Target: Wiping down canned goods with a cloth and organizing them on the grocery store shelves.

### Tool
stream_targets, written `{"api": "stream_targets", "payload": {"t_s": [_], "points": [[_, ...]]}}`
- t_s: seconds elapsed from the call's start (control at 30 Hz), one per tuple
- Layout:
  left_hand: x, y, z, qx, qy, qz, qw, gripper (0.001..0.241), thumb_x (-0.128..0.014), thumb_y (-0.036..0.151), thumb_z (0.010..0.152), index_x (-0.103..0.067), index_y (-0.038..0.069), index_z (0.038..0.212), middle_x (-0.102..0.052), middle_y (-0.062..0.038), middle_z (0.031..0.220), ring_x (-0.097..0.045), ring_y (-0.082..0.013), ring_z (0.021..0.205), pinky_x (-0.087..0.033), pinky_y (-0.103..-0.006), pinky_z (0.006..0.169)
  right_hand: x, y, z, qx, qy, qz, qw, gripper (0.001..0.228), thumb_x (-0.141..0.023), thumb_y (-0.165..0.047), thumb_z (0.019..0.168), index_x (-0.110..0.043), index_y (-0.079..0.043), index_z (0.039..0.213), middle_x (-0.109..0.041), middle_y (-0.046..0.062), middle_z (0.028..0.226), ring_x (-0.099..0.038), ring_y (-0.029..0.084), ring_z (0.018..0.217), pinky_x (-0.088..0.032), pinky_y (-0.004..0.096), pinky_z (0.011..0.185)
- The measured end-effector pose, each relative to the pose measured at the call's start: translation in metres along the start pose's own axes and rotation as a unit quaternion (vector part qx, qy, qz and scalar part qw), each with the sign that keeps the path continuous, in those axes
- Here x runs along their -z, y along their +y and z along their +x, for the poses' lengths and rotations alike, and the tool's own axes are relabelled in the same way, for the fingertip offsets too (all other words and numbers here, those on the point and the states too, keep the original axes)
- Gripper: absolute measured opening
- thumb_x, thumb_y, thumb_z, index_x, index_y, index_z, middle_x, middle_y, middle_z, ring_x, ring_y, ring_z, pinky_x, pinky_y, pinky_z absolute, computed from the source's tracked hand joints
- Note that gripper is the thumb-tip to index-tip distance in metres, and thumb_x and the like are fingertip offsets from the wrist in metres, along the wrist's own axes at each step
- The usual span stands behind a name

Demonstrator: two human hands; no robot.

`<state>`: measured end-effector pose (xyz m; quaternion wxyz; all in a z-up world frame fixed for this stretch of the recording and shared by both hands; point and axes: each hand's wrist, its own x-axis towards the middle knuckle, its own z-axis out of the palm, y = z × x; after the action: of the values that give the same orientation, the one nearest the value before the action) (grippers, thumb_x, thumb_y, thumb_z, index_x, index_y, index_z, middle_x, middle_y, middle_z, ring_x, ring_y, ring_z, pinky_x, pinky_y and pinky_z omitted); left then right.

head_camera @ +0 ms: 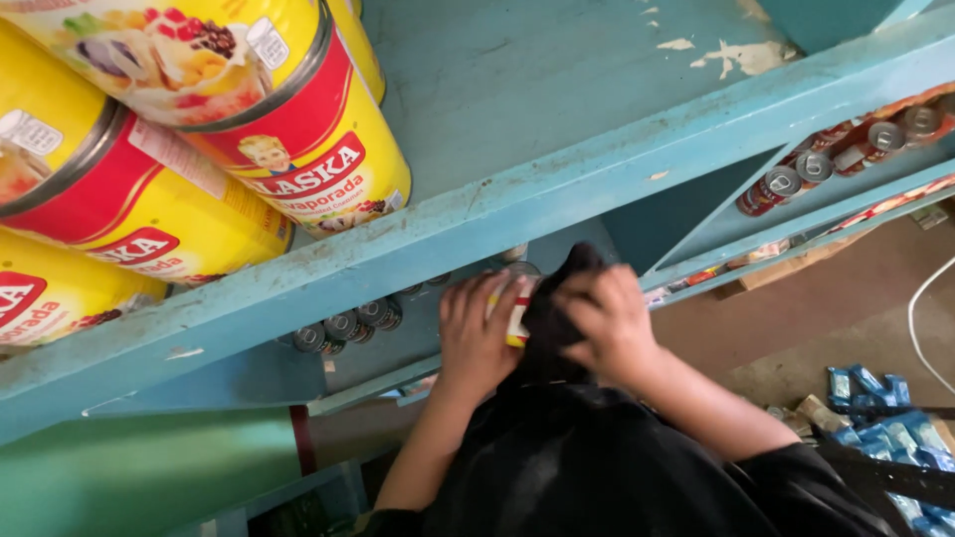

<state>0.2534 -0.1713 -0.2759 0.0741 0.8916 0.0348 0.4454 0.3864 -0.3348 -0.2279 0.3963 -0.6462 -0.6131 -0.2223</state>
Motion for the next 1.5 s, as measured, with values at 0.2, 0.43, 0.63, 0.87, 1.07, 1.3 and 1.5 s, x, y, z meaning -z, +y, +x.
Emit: {"api": "stream_targets", "payload": {"t_s": [0.2,0.43,0.63,0.87,1.07,1.3,1.5], "points": [[0.028,0.001,0.013,0.025,0.071,0.022,0.997,0.081,-0.082,0.055,0.069,-0.062,0.016,0.137,-0.066,-0.012,0.125,-0.065,-0.0353,0.11,-0.045,-0.0521,0.098,-0.012,0.04,-0.009,-0.064,0.013,-0.106,0.992,0.051,-0.072,-0.055,0.09,-0.072,-0.006,0.105,-0.06,0.015,0.103,-0.059,0.037,0.09,-0.049,0.048,0.077],[0.036,0.005,0.005,0.096,0.101,-0.122,0.983,0.091,-0.093,0.044,0.055,-0.064,0.007,0.133,-0.068,-0.014,0.124,-0.067,-0.0371,0.108,-0.047,-0.0497,0.097,0.004,0.029,-0.02,-0.203,0.067,0.064,0.975,0.068,-0.086,-0.008,0.072,-0.062,-0.014,0.135,-0.067,0.013,0.118,-0.069,0.041,0.102,-0.051,0.054,0.083],[0.039,0.011,0.005,0.056,0.069,-0.075,0.993,0.089,-0.089,0.05,0.062,-0.061,0.012,0.139,-0.066,-0.014,0.129,-0.065,-0.0366,0.114,-0.046,-0.0532,0.099,0.024,-0.02,0.002,-0.035,-0.017,0.056,0.998,0.046,-0.074,-0.024,0.079,-0.077,-0.021,0.125,-0.06,0.015,0.117,-0.064,0.037,0.104,-0.051,0.05,0.088],[0.042,0.011,-0.002,0.047,0.03,-0.017,0.998,0.078,-0.081,0.053,0.077,-0.059,0.017,0.142,-0.063,-0.012,0.131,-0.063,-0.0353,0.116,-0.045,-0.0539,0.1,0.019,-0.044,0.018,0.102,0.012,-0.037,0.994,0.041,-0.074,-0.049,0.091,-0.08,-0.015,0.113,-0.068,0.01,0.104,-0.062,0.027,0.077,-0.049,0.041,0.069],[0.042,0.005,-0.006,0.019,0.044,0.061,0.997,0.082,-0.087,0.045,0.07,-0.059,0.021,0.143,-0.063,-0.012,0.131,-0.062,-0.0348,0.118,-0.043,-0.054,0.1,-0.003,-0.016,0.01,0.037,0.057,-0.034,0.997,0.024,-0.082,-0.033,0.09,-0.083,-0.013,0.103,-0.072,0.008,0.101,-0.064,0.028,0.076,-0.047,0.039,0.067],[0.031,0.005,-0.015,0.015,-0.012,0.012,1.0,0.09,-0.088,0.037,0.064,-0.055,0.016,0.145,-0.059,-0.017,0.137,-0.059,-0.0407,0.124,-0.042,-0.0586,0.102,0.009,-0.044,0.0,0.048,0.049,0.03,0.997,0.018,-0.083,-0.027,0.084,-0.083,-0.013,0.096,-0.065,0.01,0.08,-0.06,0.031,0.064,-0.049,0.044,0.062],[0.039,0.024,-0.005,-0.023,0.033,0.076,0.996,0.07,-0.079,0.045,0.078,-0.061,0.02,0.14,-0.063,-0.014,0.128,-0.064,-0.0369,0.116,-0.046,-0.0555,0.098,0.006,-0.006,-0.01,-0.009,0.06,-0.051,0.997,0.019,-0.086,-0.029,0.086,-0.081,-0.012,0.093,-0.068,0.007,0.086,-0.064,0.027,0.072,-0.051,0.041,0.07]]}}
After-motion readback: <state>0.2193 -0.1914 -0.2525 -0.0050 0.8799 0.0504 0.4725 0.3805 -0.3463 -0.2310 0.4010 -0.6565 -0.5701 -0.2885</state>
